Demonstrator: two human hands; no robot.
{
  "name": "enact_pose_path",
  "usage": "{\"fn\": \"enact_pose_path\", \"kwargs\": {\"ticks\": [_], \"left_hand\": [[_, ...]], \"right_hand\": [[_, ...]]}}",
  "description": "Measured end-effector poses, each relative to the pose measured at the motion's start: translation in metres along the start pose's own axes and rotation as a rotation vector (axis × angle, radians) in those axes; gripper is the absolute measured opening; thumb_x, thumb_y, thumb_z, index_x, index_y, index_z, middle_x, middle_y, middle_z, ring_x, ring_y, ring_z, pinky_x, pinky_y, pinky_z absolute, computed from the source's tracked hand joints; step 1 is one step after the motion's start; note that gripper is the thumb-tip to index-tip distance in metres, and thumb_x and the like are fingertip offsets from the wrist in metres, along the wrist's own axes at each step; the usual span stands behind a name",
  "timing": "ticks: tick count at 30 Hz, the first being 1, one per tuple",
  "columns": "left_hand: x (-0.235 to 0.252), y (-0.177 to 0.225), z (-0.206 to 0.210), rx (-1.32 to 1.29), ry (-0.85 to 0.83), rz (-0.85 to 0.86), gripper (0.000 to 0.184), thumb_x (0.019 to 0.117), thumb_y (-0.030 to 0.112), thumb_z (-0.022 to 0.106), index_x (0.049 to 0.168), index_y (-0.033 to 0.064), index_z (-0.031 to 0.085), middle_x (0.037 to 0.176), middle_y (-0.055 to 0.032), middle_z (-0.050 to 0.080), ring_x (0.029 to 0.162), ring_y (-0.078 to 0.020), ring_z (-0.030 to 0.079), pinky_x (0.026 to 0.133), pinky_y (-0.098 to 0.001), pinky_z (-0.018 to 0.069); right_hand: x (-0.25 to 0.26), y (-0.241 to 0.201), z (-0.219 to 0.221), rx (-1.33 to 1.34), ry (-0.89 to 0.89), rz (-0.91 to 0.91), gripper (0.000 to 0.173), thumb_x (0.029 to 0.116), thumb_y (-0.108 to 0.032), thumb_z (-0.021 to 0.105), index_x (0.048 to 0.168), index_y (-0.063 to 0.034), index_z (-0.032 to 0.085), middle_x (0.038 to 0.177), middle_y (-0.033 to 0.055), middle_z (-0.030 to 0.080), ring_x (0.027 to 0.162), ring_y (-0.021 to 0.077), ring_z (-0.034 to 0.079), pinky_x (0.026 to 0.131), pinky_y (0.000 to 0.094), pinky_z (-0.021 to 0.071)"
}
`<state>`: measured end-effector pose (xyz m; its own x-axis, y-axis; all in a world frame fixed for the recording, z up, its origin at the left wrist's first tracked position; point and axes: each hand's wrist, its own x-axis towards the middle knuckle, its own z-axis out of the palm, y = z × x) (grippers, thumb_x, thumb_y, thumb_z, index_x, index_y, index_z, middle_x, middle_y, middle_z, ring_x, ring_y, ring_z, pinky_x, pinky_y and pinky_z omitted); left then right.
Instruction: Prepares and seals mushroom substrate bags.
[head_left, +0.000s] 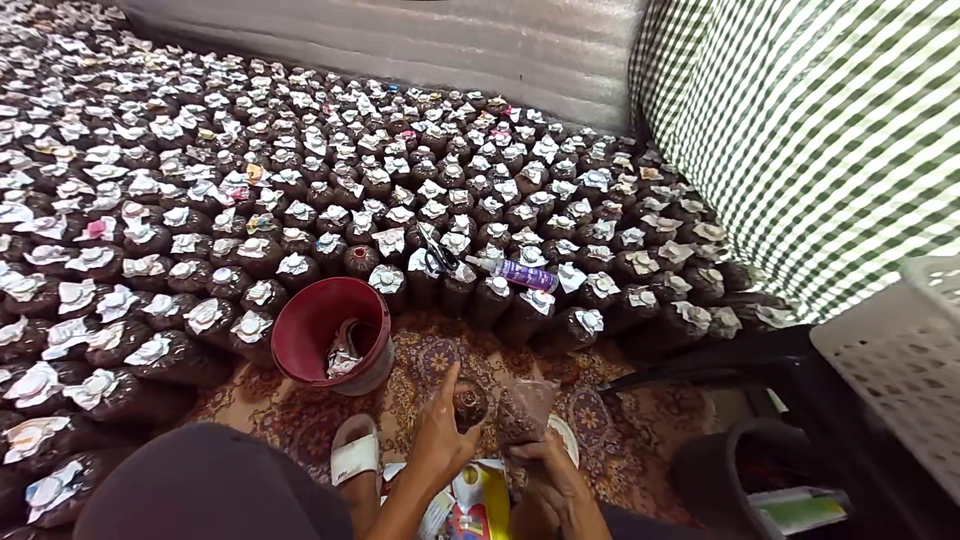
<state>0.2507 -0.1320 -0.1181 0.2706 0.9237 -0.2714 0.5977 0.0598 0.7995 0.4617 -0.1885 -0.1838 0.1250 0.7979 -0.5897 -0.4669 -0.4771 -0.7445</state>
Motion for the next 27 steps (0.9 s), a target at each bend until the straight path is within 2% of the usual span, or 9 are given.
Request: {"fn": "enact_pose_path", "kwargs": {"ticks": [3, 5, 7, 9, 11, 12, 15, 18, 27], "left_hand": [[-0.019, 0.008, 0.003, -0.069, -0.157, 0.084, 0.094, 0.0841, 0.021, 0.077, 0.162, 0.0134, 0.026, 0.132, 0.0018, 0.068, 0.115, -0.0128, 0.067, 0.101, -0.0369, 0.0553], [-0.025, 0.007, 0.011, -0.017, -0.13, 0.115, 0.076, 0.0843, 0.024, 0.079, 0.152, 0.0138, 0.047, 0.13, -0.001, 0.067, 0.109, -0.0137, 0.067, 0.097, -0.035, 0.0557], [-0.025, 0.004, 0.011, 0.024, -0.096, 0.132, 0.052, 0.083, 0.023, 0.078, 0.132, 0.0133, 0.065, 0.123, -0.0034, 0.068, 0.101, -0.0148, 0.068, 0.091, -0.0352, 0.0566], [-0.024, -0.002, 0.004, 0.057, -0.133, 0.148, 0.04, 0.084, 0.016, 0.074, 0.124, 0.0102, 0.068, 0.123, -0.005, 0.069, 0.108, -0.0168, 0.068, 0.096, -0.0393, 0.055], [-0.024, -0.01, -0.002, 0.146, -0.195, 0.169, 0.035, 0.0829, 0.011, 0.071, 0.118, 0.0104, 0.071, 0.118, -0.0049, 0.07, 0.106, -0.0192, 0.068, 0.094, -0.0428, 0.0552], [-0.024, -0.014, -0.003, 0.209, -0.247, 0.169, 0.033, 0.0829, 0.01, 0.07, 0.116, 0.0101, 0.071, 0.115, -0.0065, 0.07, 0.105, -0.0226, 0.068, 0.092, -0.046, 0.0547], [-0.022, -0.035, 0.009, 0.378, -0.414, 0.102, 0.031, 0.0818, 0.007, 0.071, 0.113, 0.0073, 0.07, 0.113, -0.0126, 0.069, 0.105, -0.0319, 0.067, 0.09, -0.055, 0.0534], [-0.023, -0.059, 0.035, 0.534, -0.555, -0.03, 0.041, 0.0812, 0.006, 0.073, 0.122, 0.0059, 0.067, 0.126, -0.0169, 0.066, 0.116, -0.038, 0.063, 0.095, -0.0606, 0.0507], [-0.026, -0.125, 0.086, 0.736, -0.701, -0.154, 0.05, 0.0978, 0.004, 0.057, 0.147, 0.0078, 0.05, 0.149, -0.0238, 0.049, 0.122, -0.0476, 0.06, 0.097, -0.0631, 0.0514]], "right_hand": [[-0.016, 0.0, 0.013, 0.323, -0.215, 0.032, 0.049, 0.0582, 0.006, 0.079, 0.104, -0.0014, 0.063, 0.094, 0.014, 0.074, 0.085, 0.0229, 0.073, 0.076, 0.0425, 0.0623], [-0.021, 0.004, 0.022, 0.411, -0.364, 0.043, 0.038, 0.0592, 0.003, 0.081, 0.096, -0.0047, 0.072, 0.093, 0.0112, 0.076, 0.086, 0.0209, 0.073, 0.08, 0.0419, 0.0616], [-0.023, 0.006, 0.022, 0.378, -0.448, 0.052, 0.042, 0.0605, 0.001, 0.08, 0.1, -0.006, 0.071, 0.096, 0.0102, 0.075, 0.09, 0.0206, 0.073, 0.082, 0.0428, 0.0605], [-0.029, -0.002, 0.013, 0.125, -0.449, 0.056, 0.056, 0.0621, 0.003, 0.076, 0.116, -0.0059, 0.062, 0.104, 0.0078, 0.074, 0.096, 0.0181, 0.072, 0.085, 0.0414, 0.061], [-0.024, -0.017, -0.001, -0.392, -0.311, 0.064, 0.062, 0.069, 0.007, 0.066, 0.13, -0.0021, 0.057, 0.115, 0.0083, 0.071, 0.102, 0.0163, 0.069, 0.084, 0.0378, 0.0604], [-0.018, -0.023, -0.011, -0.68, -0.217, 0.063, 0.06, 0.0792, 0.007, 0.064, 0.138, -0.0025, 0.056, 0.123, 0.0109, 0.068, 0.107, 0.0189, 0.067, 0.087, 0.039, 0.0582], [-0.004, -0.037, -0.031, -1.032, 0.242, 0.046, 0.047, 0.095, -0.006, 0.059, 0.141, -0.0026, 0.057, 0.138, 0.0221, 0.06, 0.125, 0.0365, 0.061, 0.105, 0.0552, 0.0489], [-0.006, -0.051, -0.02, -0.873, 0.432, -0.144, 0.038, 0.0955, -0.002, 0.06, 0.133, -0.0048, 0.064, 0.133, 0.0174, 0.064, 0.12, 0.0317, 0.064, 0.101, 0.052, 0.0518], [-0.01, -0.053, 0.004, -0.92, 0.35, -0.155, 0.04, 0.0923, 0.0, 0.061, 0.131, -0.0095, 0.066, 0.136, 0.0132, 0.063, 0.12, 0.029, 0.064, 0.1, 0.0484, 0.0533]]}}
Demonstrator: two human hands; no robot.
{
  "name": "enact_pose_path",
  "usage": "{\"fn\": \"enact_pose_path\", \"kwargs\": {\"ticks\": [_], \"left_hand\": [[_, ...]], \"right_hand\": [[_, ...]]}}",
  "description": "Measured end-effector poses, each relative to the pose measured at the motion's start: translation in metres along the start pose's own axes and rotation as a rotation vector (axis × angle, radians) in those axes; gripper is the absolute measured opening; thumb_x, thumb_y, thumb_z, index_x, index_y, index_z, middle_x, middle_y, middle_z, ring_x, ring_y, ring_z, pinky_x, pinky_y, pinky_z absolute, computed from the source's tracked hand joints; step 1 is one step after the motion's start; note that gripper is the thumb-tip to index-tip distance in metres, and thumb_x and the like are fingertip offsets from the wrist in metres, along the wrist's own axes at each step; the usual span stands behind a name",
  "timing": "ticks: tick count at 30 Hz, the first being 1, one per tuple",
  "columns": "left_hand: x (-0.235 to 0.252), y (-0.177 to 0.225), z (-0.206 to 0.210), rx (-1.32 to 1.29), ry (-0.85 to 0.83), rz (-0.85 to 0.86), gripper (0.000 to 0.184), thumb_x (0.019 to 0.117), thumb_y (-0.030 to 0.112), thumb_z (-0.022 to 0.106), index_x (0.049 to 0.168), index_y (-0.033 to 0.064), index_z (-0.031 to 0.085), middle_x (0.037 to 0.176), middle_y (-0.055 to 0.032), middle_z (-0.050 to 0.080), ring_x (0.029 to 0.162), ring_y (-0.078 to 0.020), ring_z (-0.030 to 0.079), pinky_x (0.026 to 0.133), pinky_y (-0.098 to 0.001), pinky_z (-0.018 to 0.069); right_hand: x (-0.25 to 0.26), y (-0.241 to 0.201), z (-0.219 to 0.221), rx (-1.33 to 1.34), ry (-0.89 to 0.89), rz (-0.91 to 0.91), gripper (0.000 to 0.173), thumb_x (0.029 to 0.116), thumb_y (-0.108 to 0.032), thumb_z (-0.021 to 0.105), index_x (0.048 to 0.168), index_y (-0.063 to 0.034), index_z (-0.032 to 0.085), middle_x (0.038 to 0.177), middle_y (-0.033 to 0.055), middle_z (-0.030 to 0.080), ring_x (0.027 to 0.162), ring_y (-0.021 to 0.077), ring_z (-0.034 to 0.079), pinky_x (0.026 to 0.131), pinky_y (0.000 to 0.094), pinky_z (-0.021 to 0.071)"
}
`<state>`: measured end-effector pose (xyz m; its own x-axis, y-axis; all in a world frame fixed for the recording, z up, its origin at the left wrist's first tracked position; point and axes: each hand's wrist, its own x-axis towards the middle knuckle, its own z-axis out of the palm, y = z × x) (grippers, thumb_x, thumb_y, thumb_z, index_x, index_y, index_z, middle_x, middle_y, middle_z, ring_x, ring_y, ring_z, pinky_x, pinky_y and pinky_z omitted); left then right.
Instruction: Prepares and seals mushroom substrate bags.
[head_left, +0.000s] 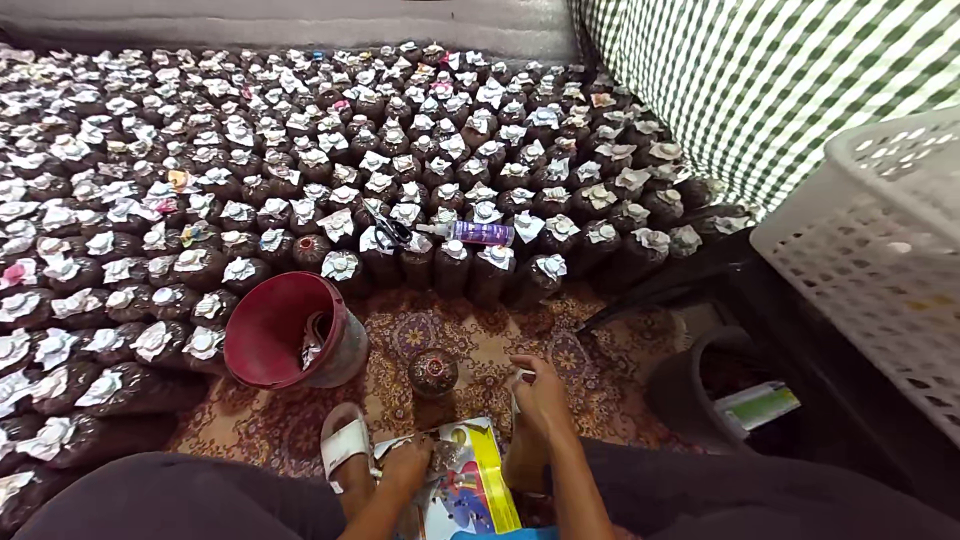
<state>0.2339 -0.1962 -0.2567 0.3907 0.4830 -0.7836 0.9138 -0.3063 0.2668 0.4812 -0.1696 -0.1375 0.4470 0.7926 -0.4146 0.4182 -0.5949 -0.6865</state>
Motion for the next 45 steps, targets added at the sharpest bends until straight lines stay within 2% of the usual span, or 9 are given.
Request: {"fn": "enact_pose_path", "kwargs": {"ticks": [6, 10, 14, 18, 23, 32, 37, 41, 45], "left_hand": [[-0.001, -0.004, -0.011, -0.001, -0.056, -0.079, 0.058, 0.0918, 0.008, 0.066, 0.148, 0.0123, 0.051, 0.151, -0.0207, 0.049, 0.122, -0.0459, 0.06, 0.095, -0.0634, 0.0521], [-0.015, 0.005, -0.038, -0.07, -0.09, -0.224, 0.059, 0.0949, 0.017, 0.065, 0.149, 0.0028, 0.046, 0.141, -0.0252, 0.057, 0.125, -0.0457, 0.059, 0.098, -0.0641, 0.0489], [-0.031, -0.003, -0.087, -0.289, 0.084, -0.451, 0.102, 0.0841, 0.04, 0.076, 0.16, 0.0014, 0.021, 0.133, -0.0245, 0.062, 0.123, -0.0413, 0.062, 0.101, -0.0586, 0.0494], [-0.013, -0.02, -0.106, -0.501, 0.402, -0.14, 0.129, 0.0737, 0.035, 0.088, 0.166, 0.0168, 0.001, 0.157, -0.0143, 0.046, 0.131, -0.0358, 0.058, 0.107, -0.0567, 0.0473], [0.014, -0.009, -0.093, -0.534, 0.575, 0.041, 0.092, 0.073, 0.029, 0.085, 0.154, 0.0231, 0.043, 0.152, -0.004, 0.053, 0.133, -0.0267, 0.056, 0.107, -0.0522, 0.0478], [0.013, 0.008, -0.08, -0.571, 0.623, -0.048, 0.089, 0.0716, 0.025, 0.082, 0.152, 0.0188, 0.044, 0.152, -0.0083, 0.049, 0.131, -0.0303, 0.055, 0.102, -0.0499, 0.0502], [0.024, -0.033, -0.088, -0.517, 0.44, 0.078, 0.123, 0.0682, 0.017, 0.086, 0.166, 0.0337, 0.013, 0.163, -0.0063, 0.038, 0.145, -0.0335, 0.042, 0.11, -0.0585, 0.0435], [0.019, -0.021, -0.083, -0.67, 0.481, 0.22, 0.112, 0.0706, 0.036, 0.088, 0.162, 0.0105, 0.028, 0.163, -0.0128, 0.037, 0.15, -0.0288, 0.037, 0.121, -0.0494, 0.0326], [-0.003, 0.032, -0.093, -0.975, 0.604, 0.136, 0.121, 0.0586, 0.064, 0.088, 0.154, 0.0085, 0.038, 0.138, -0.0097, 0.063, 0.125, -0.0223, 0.062, 0.105, -0.048, 0.0517]], "right_hand": [[0.002, 0.0, 0.013, -0.092, -0.147, 0.01, 0.037, 0.0949, -0.006, 0.06, 0.131, -0.0116, 0.066, 0.131, 0.0106, 0.066, 0.115, 0.0247, 0.067, 0.099, 0.0461, 0.0548], [0.003, -0.003, 0.019, -0.157, -0.22, -0.021, 0.034, 0.0971, -0.007, 0.057, 0.129, -0.0089, 0.067, 0.123, 0.0094, 0.071, 0.114, 0.0227, 0.068, 0.101, 0.0444, 0.0536], [-0.002, -0.015, 0.027, -0.253, -0.228, -0.012, 0.029, 0.1048, -0.021, 0.051, 0.125, -0.0108, 0.071, 0.117, 0.01, 0.073, 0.11, 0.025, 0.069, 0.099, 0.0482, 0.0531], [-0.016, -0.042, 0.043, -0.395, -0.262, -0.008, 0.044, 0.1052, -0.047, 0.049, 0.119, -0.0122, 0.072, 0.104, 0.0107, 0.074, 0.099, 0.0289, 0.071, 0.089, 0.0542, 0.0543], [-0.015, -0.068, 0.065, -0.648, -0.309, 0.068, 0.076, 0.0943, -0.078, 0.041, 0.122, -0.0127, 0.069, 0.11, 0.0132, 0.073, 0.107, 0.0313, 0.07, 0.091, 0.056, 0.0531], [0.019, -0.082, 0.079, -1.011, -0.458, -0.081, 0.081, 0.0982, -0.075, 0.035, 0.13, -0.006, 0.065, 0.122, 0.0206, 0.069, 0.119, 0.0374, 0.065, 0.098, 0.0585, 0.0502], [0.018, -0.074, 0.063, -0.958, -0.333, -0.445, 0.072, 0.0936, -0.074, 0.044, 0.1, -0.0076, 0.072, 0.091, 0.0169, 0.073, 0.093, 0.0364, 0.072, 0.079, 0.0577, 0.0542], [0.018, -0.089, 0.04, -0.787, 0.067, -1.118, 0.059, 0.0923, -0.064, 0.054, 0.07, -0.0109, 0.067, 0.057, 0.0052, 0.061, 0.054, 0.0248, 0.065, 0.053, 0.0475, 0.0511], [0.048, -0.129, 0.011, -0.793, 0.301, -1.304, 0.056, 0.0919, -0.059, 0.054, 0.062, -0.0111, 0.06, 0.052, 0.0042, 0.056, 0.047, 0.0227, 0.059, 0.047, 0.0439, 0.0439]]}}
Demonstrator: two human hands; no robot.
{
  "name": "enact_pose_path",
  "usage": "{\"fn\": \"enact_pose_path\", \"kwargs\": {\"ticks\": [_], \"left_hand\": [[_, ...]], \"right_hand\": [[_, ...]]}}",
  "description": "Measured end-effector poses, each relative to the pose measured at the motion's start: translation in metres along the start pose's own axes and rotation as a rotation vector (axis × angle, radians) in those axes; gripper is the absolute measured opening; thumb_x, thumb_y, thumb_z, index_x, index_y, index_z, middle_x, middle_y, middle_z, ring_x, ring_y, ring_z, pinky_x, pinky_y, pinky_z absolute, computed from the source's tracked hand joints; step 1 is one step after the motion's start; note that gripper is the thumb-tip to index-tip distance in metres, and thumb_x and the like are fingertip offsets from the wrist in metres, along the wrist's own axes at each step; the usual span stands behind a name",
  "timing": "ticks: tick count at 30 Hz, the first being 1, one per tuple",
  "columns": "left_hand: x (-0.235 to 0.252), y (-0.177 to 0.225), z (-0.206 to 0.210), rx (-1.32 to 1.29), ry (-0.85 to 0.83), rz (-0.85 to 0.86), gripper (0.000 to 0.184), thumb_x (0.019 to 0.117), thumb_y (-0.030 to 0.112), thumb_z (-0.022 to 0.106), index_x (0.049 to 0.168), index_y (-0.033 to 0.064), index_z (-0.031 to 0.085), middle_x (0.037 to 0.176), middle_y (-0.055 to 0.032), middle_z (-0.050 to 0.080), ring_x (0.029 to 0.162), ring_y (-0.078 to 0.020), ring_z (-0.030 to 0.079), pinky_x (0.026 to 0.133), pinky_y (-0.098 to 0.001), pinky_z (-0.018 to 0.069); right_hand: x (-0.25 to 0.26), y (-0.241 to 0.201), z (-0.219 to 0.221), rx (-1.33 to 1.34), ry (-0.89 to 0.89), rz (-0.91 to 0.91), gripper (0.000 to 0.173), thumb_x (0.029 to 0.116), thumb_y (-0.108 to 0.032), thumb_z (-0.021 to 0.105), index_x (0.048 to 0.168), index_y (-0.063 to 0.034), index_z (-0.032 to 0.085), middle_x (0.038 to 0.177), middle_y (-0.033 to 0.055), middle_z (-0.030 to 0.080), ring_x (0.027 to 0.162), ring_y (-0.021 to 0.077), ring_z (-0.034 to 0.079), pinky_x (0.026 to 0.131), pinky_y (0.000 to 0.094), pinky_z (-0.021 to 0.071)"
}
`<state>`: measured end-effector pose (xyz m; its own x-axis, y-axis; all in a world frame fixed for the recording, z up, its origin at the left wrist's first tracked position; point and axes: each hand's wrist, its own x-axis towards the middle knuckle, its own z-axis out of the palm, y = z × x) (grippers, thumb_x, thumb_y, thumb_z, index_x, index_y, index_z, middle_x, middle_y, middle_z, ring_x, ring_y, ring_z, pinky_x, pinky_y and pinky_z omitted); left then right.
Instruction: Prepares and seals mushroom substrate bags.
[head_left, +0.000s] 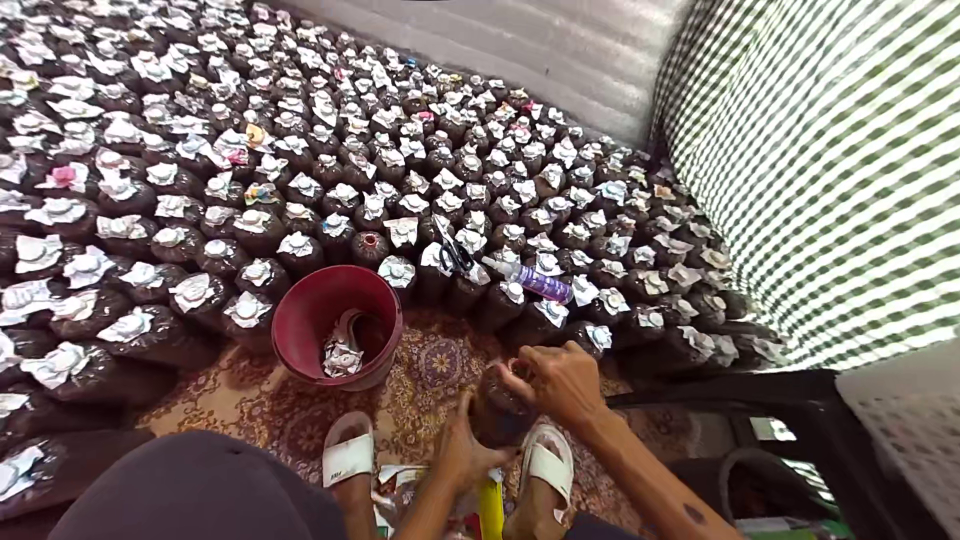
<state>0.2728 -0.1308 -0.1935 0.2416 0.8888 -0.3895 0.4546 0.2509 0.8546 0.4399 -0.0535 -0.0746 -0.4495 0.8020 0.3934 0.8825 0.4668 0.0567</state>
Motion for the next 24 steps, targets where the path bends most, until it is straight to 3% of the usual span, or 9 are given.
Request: {"fn": "enact_pose_path", "kwargs": {"ticks": [4, 6, 7, 8, 11, 13, 15, 18, 24], "left_hand": [[-0.01, 0.0, 0.015, -0.057, 0.054, 0.047, 0.113, 0.0592, 0.065, 0.087, 0.149, 0.0118, 0.044, 0.129, -0.0068, 0.067, 0.118, -0.0197, 0.065, 0.099, -0.0483, 0.0547], [0.006, -0.022, -0.003, -0.036, 0.085, 0.209, 0.081, 0.0837, 0.044, 0.079, 0.149, 0.0086, 0.046, 0.136, -0.0096, 0.063, 0.125, -0.0225, 0.062, 0.105, -0.0485, 0.0518], [0.014, -0.031, -0.013, 0.037, 0.096, 0.255, 0.055, 0.0976, 0.025, 0.062, 0.149, 0.0091, 0.048, 0.141, -0.0081, 0.061, 0.129, -0.0222, 0.059, 0.107, -0.0477, 0.0503], [0.018, -0.036, -0.021, 0.146, 0.099, 0.264, 0.048, 0.0998, 0.01, 0.052, 0.148, 0.012, 0.051, 0.145, -0.0052, 0.059, 0.131, -0.0218, 0.059, 0.108, -0.0476, 0.05], [0.029, -0.047, -0.029, 0.321, 0.07, 0.247, 0.063, 0.0922, -0.003, 0.048, 0.15, 0.0213, 0.049, 0.151, 0.004, 0.055, 0.133, -0.0168, 0.057, 0.108, -0.0448, 0.05], [0.021, -0.054, -0.023, 0.263, 0.004, 0.133, 0.065, 0.0919, 0.002, 0.057, 0.153, 0.0201, 0.044, 0.142, -0.0031, 0.061, 0.124, -0.0233, 0.063, 0.103, -0.0495, 0.0525], [0.018, -0.062, -0.012, 0.16, -0.027, 0.097, 0.087, 0.0772, 0.02, 0.08, 0.154, 0.0131, 0.04, 0.133, -0.012, 0.065, 0.121, -0.028, 0.064, 0.103, -0.0517, 0.0517], [0.01, -0.072, -0.011, 0.151, -0.089, 0.012, 0.11, 0.0738, 0.038, 0.087, 0.16, 0.0037, 0.029, 0.151, -0.0194, 0.051, 0.141, -0.0318, 0.049, 0.118, -0.0501, 0.0368], [0.022, -0.058, -0.005, 0.239, -0.083, -0.059, 0.121, 0.0662, 0.027, 0.089, 0.164, 0.017, 0.019, 0.161, -0.0097, 0.04, 0.141, -0.0267, 0.05, 0.112, -0.0475, 0.0451]], "right_hand": [[0.002, 0.002, -0.021, 0.029, -0.108, 0.007, 0.058, 0.0912, -0.06, 0.052, 0.06, -0.0118, 0.059, 0.049, 0.0042, 0.053, 0.046, 0.0235, 0.058, 0.046, 0.0443, 0.0425], [-0.014, -0.018, -0.038, 0.123, -0.276, -0.033, 0.059, 0.0952, -0.063, 0.05, 0.069, -0.0119, 0.066, 0.054, 0.0048, 0.058, 0.052, 0.0248, 0.064, 0.05, 0.0477, 0.0502], [-0.032, -0.027, -0.042, 0.144, -0.342, -0.049, 0.061, 0.0965, -0.065, 0.048, 0.073, -0.012, 0.066, 0.054, 0.0049, 0.059, 0.053, 0.0251, 0.064, 0.052, 0.048, 0.0515], [-0.052, -0.034, -0.043, 0.155, -0.396, -0.054, 0.061, 0.0968, -0.066, 0.046, 0.074, -0.0118, 0.065, 0.054, 0.0051, 0.057, 0.052, 0.0254, 0.064, 0.051, 0.0477, 0.0513], [-0.061, -0.034, -0.032, 0.184, -0.496, -0.044, 0.062, 0.0963, -0.067, 0.045, 0.076, -0.0111, 0.064, 0.056, 0.0064, 0.058, 0.055, 0.027, 0.065, 0.052, 0.0483, 0.052], [-0.042, -0.035, -0.025, 0.229, -0.637, 0.024, 0.065, 0.0978, -0.066, 0.043, 0.084, -0.0074, 0.067, 0.066, 0.0118, 0.065, 0.067, 0.0334, 0.07, 0.062, 0.0543, 0.054], [-0.028, -0.041, -0.015, 0.259, -0.763, 0.074, 0.068, 0.0987, -0.066, 0.04, 0.091, -0.0044, 0.068, 0.074, 0.0163, 0.068, 0.077, 0.0381, 0.071, 0.068, 0.0587, 0.0537], [-0.019, -0.054, 0.011, 0.262, -0.843, 0.135, 0.073, 0.0981, -0.068, 0.037, 0.097, -0.003, 0.069, 0.081, 0.0193, 0.07, 0.085, 0.0408, 0.072, 0.075, 0.0602, 0.0533], [-0.043, -0.05, 0.051, 0.209, -0.972, 0.439, 0.071, 0.0972, -0.067, 0.038, 0.104, -0.0043, 0.071, 0.096, 0.0196, 0.074, 0.1, 0.0383, 0.072, 0.083, 0.0589, 0.0532]]}}
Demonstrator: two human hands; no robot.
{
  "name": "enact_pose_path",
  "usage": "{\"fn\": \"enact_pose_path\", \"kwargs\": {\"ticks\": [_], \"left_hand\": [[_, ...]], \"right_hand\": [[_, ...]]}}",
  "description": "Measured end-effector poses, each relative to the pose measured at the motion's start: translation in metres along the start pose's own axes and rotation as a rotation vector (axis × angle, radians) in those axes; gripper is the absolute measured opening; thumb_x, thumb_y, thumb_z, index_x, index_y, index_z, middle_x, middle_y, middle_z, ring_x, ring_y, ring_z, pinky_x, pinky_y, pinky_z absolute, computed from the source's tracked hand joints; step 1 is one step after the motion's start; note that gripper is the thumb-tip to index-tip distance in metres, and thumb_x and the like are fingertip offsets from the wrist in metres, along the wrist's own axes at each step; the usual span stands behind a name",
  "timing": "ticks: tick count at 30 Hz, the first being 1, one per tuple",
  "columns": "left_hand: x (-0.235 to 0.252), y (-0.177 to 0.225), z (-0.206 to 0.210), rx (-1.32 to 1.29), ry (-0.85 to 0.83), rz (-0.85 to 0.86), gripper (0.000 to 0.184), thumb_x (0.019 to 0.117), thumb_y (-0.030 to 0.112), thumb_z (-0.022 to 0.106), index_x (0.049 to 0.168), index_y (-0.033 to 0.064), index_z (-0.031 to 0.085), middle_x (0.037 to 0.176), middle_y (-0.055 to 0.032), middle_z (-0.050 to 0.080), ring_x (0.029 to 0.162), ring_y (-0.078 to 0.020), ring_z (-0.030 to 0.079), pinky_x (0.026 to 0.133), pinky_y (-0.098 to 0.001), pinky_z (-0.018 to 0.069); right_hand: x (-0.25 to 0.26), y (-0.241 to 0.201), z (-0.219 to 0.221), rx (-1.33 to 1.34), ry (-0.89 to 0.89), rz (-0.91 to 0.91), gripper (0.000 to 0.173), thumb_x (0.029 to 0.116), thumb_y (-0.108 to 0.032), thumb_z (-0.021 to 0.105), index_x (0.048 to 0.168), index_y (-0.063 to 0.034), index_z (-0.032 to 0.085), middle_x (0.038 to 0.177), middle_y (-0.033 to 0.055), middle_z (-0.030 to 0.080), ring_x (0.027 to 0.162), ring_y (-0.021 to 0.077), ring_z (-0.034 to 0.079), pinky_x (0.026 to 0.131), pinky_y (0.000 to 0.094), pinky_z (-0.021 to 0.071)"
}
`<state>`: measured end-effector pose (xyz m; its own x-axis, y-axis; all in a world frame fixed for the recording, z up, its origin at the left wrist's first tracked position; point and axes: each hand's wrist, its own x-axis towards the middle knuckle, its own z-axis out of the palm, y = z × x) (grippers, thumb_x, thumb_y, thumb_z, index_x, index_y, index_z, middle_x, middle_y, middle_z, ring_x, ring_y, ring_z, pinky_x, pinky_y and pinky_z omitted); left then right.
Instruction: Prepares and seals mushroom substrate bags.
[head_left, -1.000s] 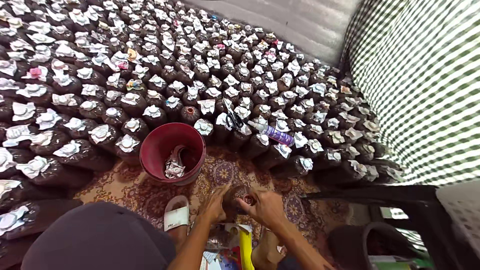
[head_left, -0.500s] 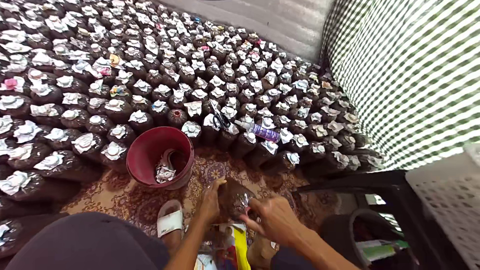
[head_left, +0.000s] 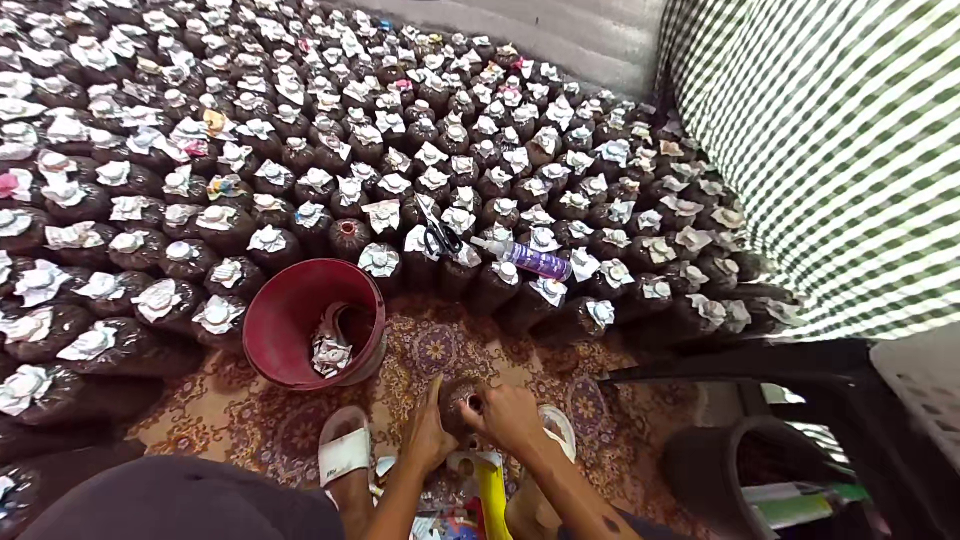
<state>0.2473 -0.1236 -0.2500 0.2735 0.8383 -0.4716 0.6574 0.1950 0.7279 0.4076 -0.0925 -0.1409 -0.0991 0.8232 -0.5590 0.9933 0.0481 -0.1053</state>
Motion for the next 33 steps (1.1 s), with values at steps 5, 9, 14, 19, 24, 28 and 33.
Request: {"fn": "enact_pose_path", "kwargs": {"ticks": [5, 9, 14, 19, 24, 28, 33], "left_hand": [[0.0, 0.01, -0.005, 0.039, 0.06, 0.051, 0.106, 0.0672, 0.026, 0.088, 0.159, 0.0175, 0.034, 0.157, -0.0056, 0.046, 0.137, -0.0221, 0.053, 0.11, -0.0434, 0.0476], [0.003, 0.011, -0.012, -0.01, 0.016, 0.121, 0.105, 0.0644, 0.023, 0.092, 0.156, 0.0161, 0.04, 0.155, -0.0073, 0.049, 0.14, -0.0222, 0.05, 0.114, -0.0425, 0.044], [0.008, 0.007, -0.028, -0.157, -0.12, 0.181, 0.106, 0.0685, 0.009, 0.085, 0.16, 0.0133, 0.032, 0.161, -0.0113, 0.039, 0.147, -0.0225, 0.041, 0.119, -0.0398, 0.0388], [0.008, 0.01, -0.045, -0.692, -0.27, 0.009, 0.071, 0.0902, 0.026, 0.056, 0.156, 0.0081, 0.038, 0.157, -0.0134, 0.043, 0.137, -0.0229, 0.049, 0.108, -0.0444, 0.0456], [0.008, 0.009, -0.025, -0.506, -0.076, 0.027, 0.052, 0.1023, 0.03, 0.058, 0.148, 0.0063, 0.052, 0.147, -0.013, 0.057, 0.133, -0.0201, 0.056, 0.111, -0.0405, 0.0465], [0.007, 0.016, -0.012, -0.178, 0.113, 0.08, 0.038, 0.1069, 0.023, 0.047, 0.138, 0.0068, 0.063, 0.139, -0.0113, 0.063, 0.128, -0.0201, 0.06, 0.112, -0.0392, 0.046], [0.009, 0.022, -0.017, -0.16, 0.108, 0.08, 0.041, 0.1097, 0.025, 0.041, 0.14, 0.006, 0.061, 0.139, -0.014, 0.063, 0.129, -0.0237, 0.06, 0.113, -0.0428, 0.0442]], "right_hand": [[0.002, 0.002, -0.012, 0.143, -0.182, 0.128, 0.081, 0.092, -0.08, 0.043, 0.117, -0.0071, 0.069, 0.11, 0.0191, 0.072, 0.111, 0.0375, 0.068, 0.092, 0.0598, 0.0512], [-0.01, 0.047, -0.001, 0.632, -0.06, 0.261, 0.069, 0.0965, -0.07, 0.05, 0.115, -0.007, 0.07, 0.104, 0.0158, 0.071, 0.099, 0.0332, 0.069, 0.092, 0.0586, 0.0526], [-0.015, 0.041, 0.06, 1.191, 0.241, 0.382, 0.04, 0.1083, -0.035, 0.05, 0.127, -0.0034, 0.064, 0.111, 0.0157, 0.069, 0.093, 0.0255, 0.068, 0.081, 0.0454, 0.0559], [0.009, 0.03, 0.075, 1.388, 0.03, 0.153, 0.055, 0.1059, -0.04, 0.053, 0.153, -0.012, 0.048, 0.155, 0.0148, 0.048, 0.14, 0.0255, 0.049, 0.114, 0.0472, 0.0425], [0.01, 0.031, 0.083, 1.333, -0.072, 0.022, 0.059, 0.1061, -0.039, 0.051, 0.159, -0.0145, 0.039, 0.161, 0.016, 0.039, 0.145, 0.0265, 0.043, 0.118, 0.047, 0.039], [0.011, 0.009, 0.093, 1.09, 0.247, 0.147, 0.039, 0.1055, -0.032, 0.054, 0.137, -0.0108, 0.063, 0.134, 0.0149, 0.063, 0.123, 0.025, 0.062, 0.106, 0.0433, 0.0502], [0.018, 0.02, 0.08, 1.092, 0.174, 0.154, 0.044, 0.1044, -0.041, 0.056, 0.137, -0.0117, 0.063, 0.133, 0.0156, 0.064, 0.122, 0.0276, 0.063, 0.106, 0.0469, 0.0497]]}}
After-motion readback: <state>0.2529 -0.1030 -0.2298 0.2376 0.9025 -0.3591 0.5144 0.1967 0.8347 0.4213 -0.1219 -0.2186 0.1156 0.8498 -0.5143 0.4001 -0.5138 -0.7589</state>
